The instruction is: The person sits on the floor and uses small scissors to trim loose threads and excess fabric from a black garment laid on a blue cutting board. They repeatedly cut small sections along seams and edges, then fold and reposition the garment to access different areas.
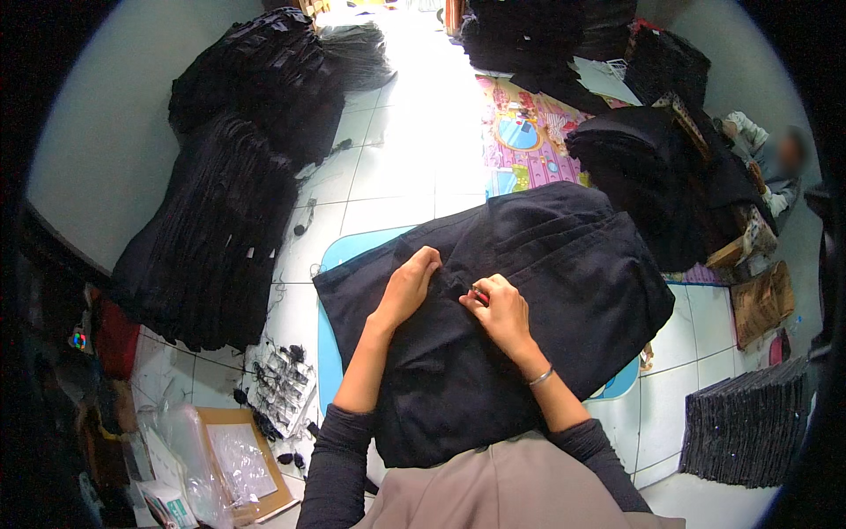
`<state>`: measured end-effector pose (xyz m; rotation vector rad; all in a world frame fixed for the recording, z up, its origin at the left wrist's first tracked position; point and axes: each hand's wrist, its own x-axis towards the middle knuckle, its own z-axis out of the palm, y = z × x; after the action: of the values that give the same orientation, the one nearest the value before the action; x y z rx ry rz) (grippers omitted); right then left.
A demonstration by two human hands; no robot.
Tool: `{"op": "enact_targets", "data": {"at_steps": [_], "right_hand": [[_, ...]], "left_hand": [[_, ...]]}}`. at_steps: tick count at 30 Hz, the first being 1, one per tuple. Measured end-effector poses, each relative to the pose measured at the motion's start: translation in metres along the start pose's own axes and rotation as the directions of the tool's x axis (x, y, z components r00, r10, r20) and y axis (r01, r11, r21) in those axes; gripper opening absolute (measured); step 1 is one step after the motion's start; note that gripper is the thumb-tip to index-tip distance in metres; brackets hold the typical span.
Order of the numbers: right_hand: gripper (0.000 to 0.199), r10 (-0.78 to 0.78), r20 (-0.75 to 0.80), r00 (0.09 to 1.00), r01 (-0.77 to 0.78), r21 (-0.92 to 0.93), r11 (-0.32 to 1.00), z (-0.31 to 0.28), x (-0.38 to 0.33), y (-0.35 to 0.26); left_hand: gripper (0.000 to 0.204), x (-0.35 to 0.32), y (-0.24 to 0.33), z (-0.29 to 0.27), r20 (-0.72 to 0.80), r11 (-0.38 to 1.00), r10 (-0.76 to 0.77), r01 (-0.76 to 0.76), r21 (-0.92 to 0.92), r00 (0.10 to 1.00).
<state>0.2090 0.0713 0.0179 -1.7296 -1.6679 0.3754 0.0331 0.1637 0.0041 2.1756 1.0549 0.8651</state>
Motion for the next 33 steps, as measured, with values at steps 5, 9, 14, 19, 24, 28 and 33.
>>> {"op": "enact_targets", "data": {"at_steps": [5,9,14,19,24,28,33], "right_hand": [[0.022,-0.437,-0.008,0.9,0.419,-0.269,0.867,-0.008,-0.017,-0.002],[0.015,-0.624,0.015,0.781,0.593,-0.331,0.735,-0.008,-0.026,-0.001],[0.025,-0.579,-0.014,0.815,0.568,-0.182,0.803,-0.01,-0.029,0.008],[0.017,-0.369,0.008,0.929,0.365,0.126,0.922,-0.003,-0.044,0.004],[0.011,0.014,0.1,0.995,-0.043,0.293,0.955,-0.006,-0.039,-0.007],[0.027,0.073,0.131,0.989,-0.091,0.141,0.986,-0.009,-0.034,-0.014],[0.04,-0.034,0.012,0.999,0.033,0.038,0.999,-0.005,-0.036,-0.015]], "left_hand": [[0.015,-0.018,0.013,-0.016,-0.103,0.978,0.195,-0.186,0.09,0.975],[0.018,-0.026,0.016,-0.026,0.007,0.97,0.242,-0.242,0.034,0.97],[0.015,-0.04,0.009,-0.04,-0.133,0.971,0.233,-0.224,0.079,0.963],[0.009,-0.069,0.028,-0.042,-0.083,0.985,-0.051,0.064,0.159,0.995],[0.019,-0.075,0.058,-0.015,-0.265,0.996,-0.046,0.066,0.068,0.963],[0.023,-0.076,0.062,0.001,-0.211,0.944,0.07,0.004,0.331,0.975],[0.014,-0.08,0.056,0.004,-0.126,0.85,0.246,-0.151,0.504,0.961]]}}
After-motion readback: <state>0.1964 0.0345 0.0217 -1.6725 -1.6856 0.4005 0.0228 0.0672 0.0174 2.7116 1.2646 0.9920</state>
